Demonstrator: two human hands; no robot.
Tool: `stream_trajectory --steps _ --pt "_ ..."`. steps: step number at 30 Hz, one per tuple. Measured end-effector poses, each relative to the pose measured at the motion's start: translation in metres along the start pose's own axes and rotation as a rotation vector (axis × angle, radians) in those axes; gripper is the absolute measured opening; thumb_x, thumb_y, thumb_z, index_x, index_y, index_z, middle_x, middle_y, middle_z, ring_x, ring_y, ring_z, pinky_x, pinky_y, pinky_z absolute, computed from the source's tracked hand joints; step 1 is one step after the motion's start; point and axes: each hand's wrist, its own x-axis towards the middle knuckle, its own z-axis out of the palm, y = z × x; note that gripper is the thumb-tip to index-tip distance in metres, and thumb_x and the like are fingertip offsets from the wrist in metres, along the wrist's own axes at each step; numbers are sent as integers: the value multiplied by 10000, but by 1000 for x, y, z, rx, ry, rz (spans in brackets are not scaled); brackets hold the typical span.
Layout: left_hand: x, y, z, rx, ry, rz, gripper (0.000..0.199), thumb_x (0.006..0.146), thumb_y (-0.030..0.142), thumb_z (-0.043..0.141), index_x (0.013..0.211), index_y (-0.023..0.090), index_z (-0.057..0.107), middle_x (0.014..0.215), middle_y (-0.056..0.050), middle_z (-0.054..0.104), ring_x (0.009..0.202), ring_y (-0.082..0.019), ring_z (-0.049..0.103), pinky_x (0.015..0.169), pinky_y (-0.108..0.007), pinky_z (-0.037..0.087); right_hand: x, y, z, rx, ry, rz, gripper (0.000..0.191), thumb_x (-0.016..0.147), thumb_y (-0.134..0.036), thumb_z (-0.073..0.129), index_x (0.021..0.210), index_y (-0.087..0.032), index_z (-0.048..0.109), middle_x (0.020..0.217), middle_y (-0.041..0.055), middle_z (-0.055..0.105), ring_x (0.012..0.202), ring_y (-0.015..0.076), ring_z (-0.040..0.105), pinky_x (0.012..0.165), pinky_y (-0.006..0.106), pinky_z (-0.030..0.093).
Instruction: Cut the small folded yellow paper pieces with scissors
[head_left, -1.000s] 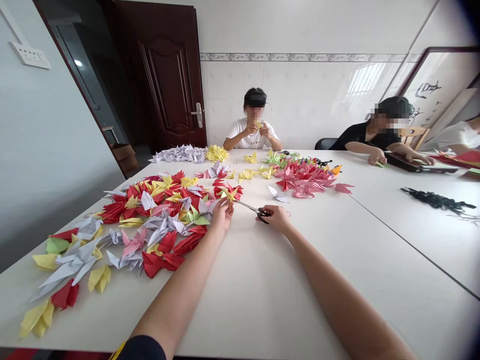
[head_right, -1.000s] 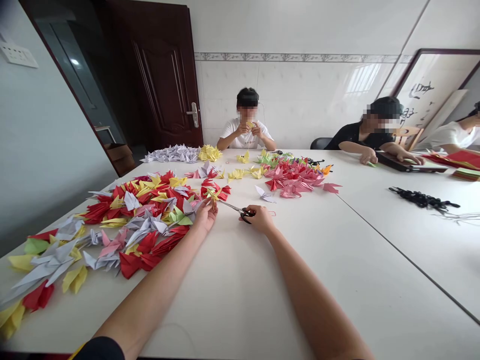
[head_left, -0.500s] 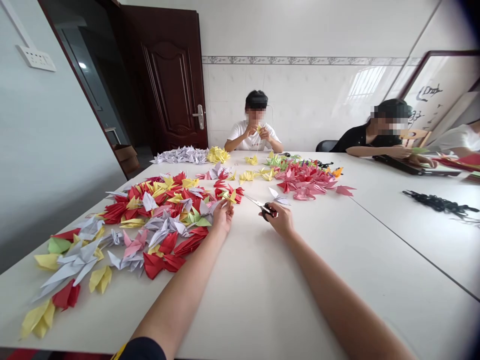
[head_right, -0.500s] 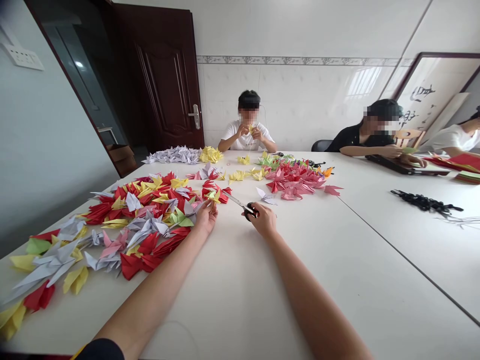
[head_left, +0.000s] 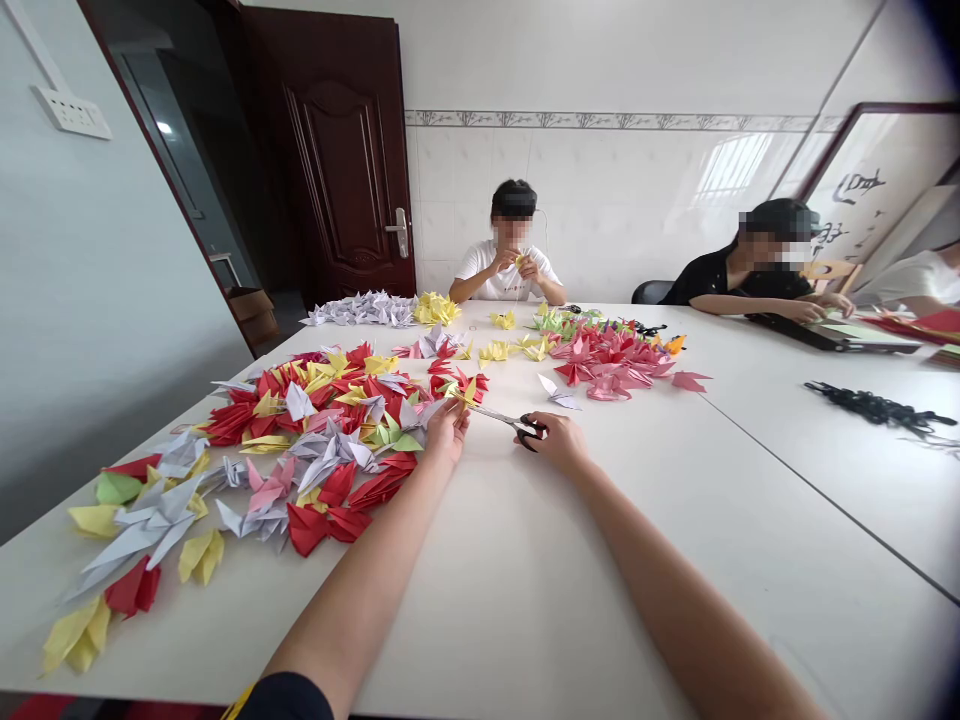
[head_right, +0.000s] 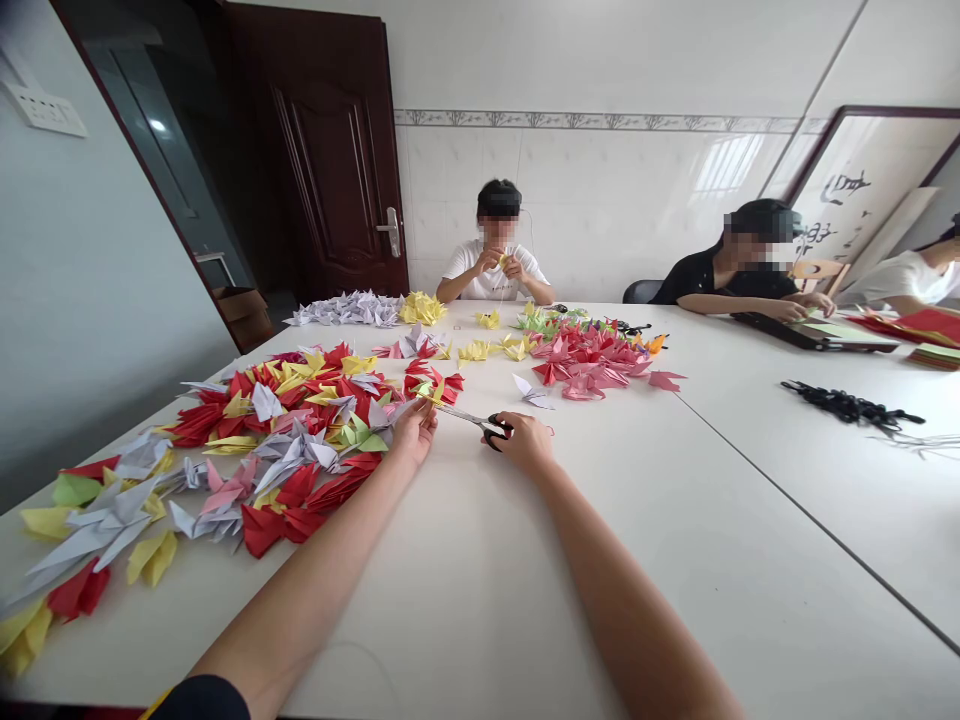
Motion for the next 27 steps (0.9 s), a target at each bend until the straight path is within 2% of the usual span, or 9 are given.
stream_trajectory --steps 5,7,12,15,18,20,22,25,27 --pt "0 -1 1 26 -2 -11 213 697 82 766 859 146 644 705 7 646 573 -53 583 557 -169 454 0 1 1 34 3 21 288 685 -512 726 854 -279 708 729 6 670 656 190 572 539 269 297" --pt "0 -1 0 21 -3 -2 211 718 155 772 887 152 645 738 -2 656 575 -59 587 553 -175 451 0 0 1 51 23 23 267 696 -492 726 850 -275 700 734 7 670 656 192 571 544 273 313" --pt "2 -3 -4 -4 7 -3 300 814 421 690 953 161 636 778 -36 660 624 -98 629 584 -212 461 -5 -5 -2 95 257 -76 222 800 -448 643 895 -248 645 812 45 673 727 217 583 642 306 394" --pt "5 -6 -6 15 -7 -5 295 806 411 693 953 163 632 767 -32 658 642 -105 635 615 -223 461 -10 -11 -5 83 382 -191 191 848 -418 577 853 -227 589 821 85 656 773 240 582 688 328 404" --pt "6 -7 -7 42 -28 -7 310 769 393 727 959 168 630 763 -24 657 662 -110 639 646 -232 463 -13 -18 -5 72 414 -209 201 852 -422 554 805 -228 537 797 98 643 760 245 573 677 332 397" --pt "4 -6 -6 57 -37 -9 310 754 369 739 958 161 633 749 -22 652 648 -102 631 635 -223 453 -12 -22 -6 77 429 -103 244 866 -467 536 814 -229 525 774 82 639 727 231 568 662 324 387" --pt "1 -3 -4 64 -45 -17 291 753 333 736 954 147 638 733 -23 648 631 -94 623 616 -211 441 -8 -24 -8 67 413 112 323 857 -552 533 827 -231 528 739 51 629 679 211 560 619 304 361" --pt "-3 0 0 63 -43 -32 252 765 288 712 950 132 645 716 -28 644 614 -91 616 601 -201 436 0 -22 -12 -9 243 408 427 789 -659 558 774 -233 532 720 36 621 684 212 565 563 282 307" --pt "-5 2 1 61 -40 -35 234 771 273 701 948 129 647 707 -30 642 605 -90 612 592 -198 433 2 -20 -13 -58 106 490 437 772 -664 561 734 -230 536 733 46 630 710 222 573 555 279 292"
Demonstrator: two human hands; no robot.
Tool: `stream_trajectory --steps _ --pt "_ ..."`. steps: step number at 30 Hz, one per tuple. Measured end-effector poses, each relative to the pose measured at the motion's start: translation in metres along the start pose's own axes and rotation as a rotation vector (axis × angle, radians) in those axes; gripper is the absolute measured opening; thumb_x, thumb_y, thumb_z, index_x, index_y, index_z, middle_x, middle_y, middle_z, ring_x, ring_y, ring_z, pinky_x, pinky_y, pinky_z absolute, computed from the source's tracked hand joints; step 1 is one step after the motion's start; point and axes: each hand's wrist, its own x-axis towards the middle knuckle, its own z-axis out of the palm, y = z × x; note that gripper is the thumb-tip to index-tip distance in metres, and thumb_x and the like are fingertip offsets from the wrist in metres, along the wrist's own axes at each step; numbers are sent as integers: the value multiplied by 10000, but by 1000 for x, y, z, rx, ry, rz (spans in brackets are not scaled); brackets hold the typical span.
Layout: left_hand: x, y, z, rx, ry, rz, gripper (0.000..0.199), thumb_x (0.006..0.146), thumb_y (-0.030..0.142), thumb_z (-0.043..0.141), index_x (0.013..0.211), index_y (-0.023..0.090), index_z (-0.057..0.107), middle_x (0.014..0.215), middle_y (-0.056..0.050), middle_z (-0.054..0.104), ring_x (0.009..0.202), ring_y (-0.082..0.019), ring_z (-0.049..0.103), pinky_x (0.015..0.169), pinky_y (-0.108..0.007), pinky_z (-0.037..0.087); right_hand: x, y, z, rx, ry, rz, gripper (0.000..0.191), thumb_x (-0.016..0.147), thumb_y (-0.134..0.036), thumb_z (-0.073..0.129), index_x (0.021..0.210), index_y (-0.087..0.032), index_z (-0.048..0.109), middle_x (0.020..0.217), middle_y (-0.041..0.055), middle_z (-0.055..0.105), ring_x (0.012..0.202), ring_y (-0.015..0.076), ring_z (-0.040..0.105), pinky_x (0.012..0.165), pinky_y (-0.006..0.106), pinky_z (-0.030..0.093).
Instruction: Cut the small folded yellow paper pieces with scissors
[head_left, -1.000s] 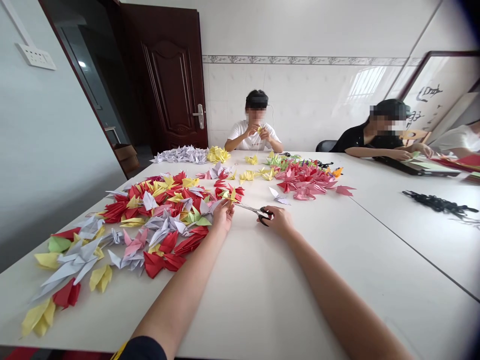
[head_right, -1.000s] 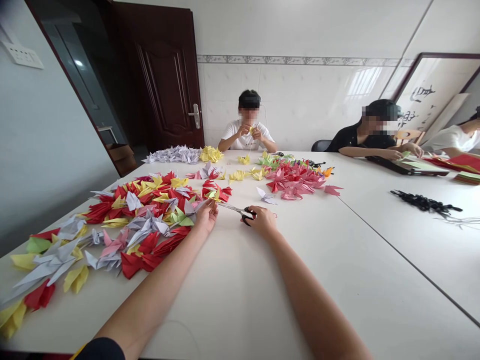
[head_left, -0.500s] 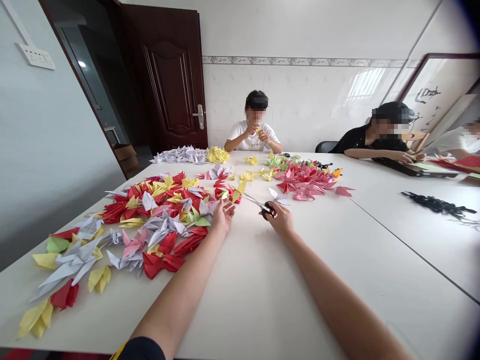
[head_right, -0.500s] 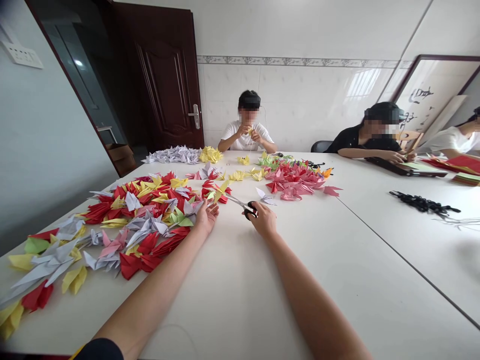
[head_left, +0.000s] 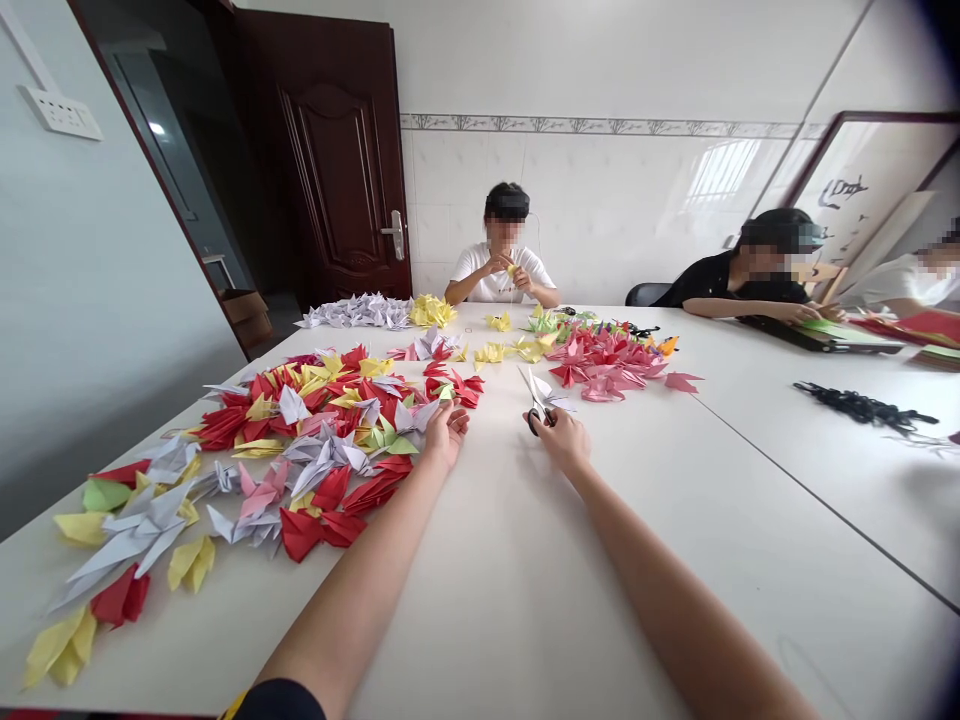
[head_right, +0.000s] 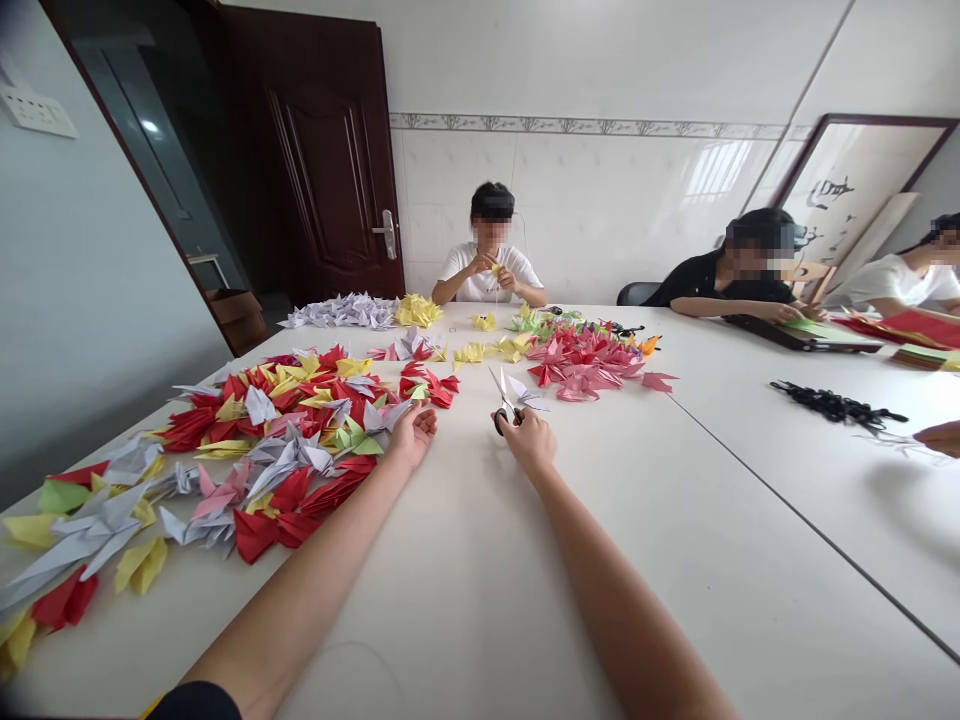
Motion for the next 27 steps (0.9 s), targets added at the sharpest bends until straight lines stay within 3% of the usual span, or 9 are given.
stream_trajectory --steps 3,9,14,22,25,27 --pt "0 0 0 -2 -4 -1 220 764 259 702 934 132 643 703 -28 641 605 -91 610 587 -197 431 0 0 4 -61 -79 -20 395 787 -619 559 740 -227 570 742 51 643 709 219 580 572 279 293" --pt "2 -2 0 20 -18 -5 218 728 224 705 910 145 615 708 -20 641 608 -88 612 593 -195 431 -7 -4 12 -152 -107 -155 342 790 -562 592 802 -222 623 715 41 652 685 208 586 613 286 293" --pt "-1 -5 1 90 -38 33 275 673 253 732 889 157 592 714 -4 632 591 -78 599 586 -190 418 -4 4 14 -140 -92 -154 371 801 -583 577 779 -216 625 721 49 654 674 208 574 585 282 272" --pt "-13 -14 8 638 -261 228 241 712 329 667 870 147 662 617 31 548 491 -57 477 507 -196 366 1 13 19 29 -79 -228 371 801 -579 566 753 -214 617 654 25 615 611 175 500 572 273 239" --pt "-18 4 23 833 -346 266 205 742 305 648 864 143 676 614 22 557 487 -64 468 486 -199 371 2 15 20 99 -47 -249 380 800 -584 550 743 -212 603 658 30 618 606 175 494 566 274 233" --pt "-22 30 35 952 -376 289 202 756 292 658 889 143 686 654 4 597 503 -73 494 500 -206 401 4 16 21 136 -26 -258 404 789 -607 547 746 -209 604 674 41 628 609 179 500 561 275 233"
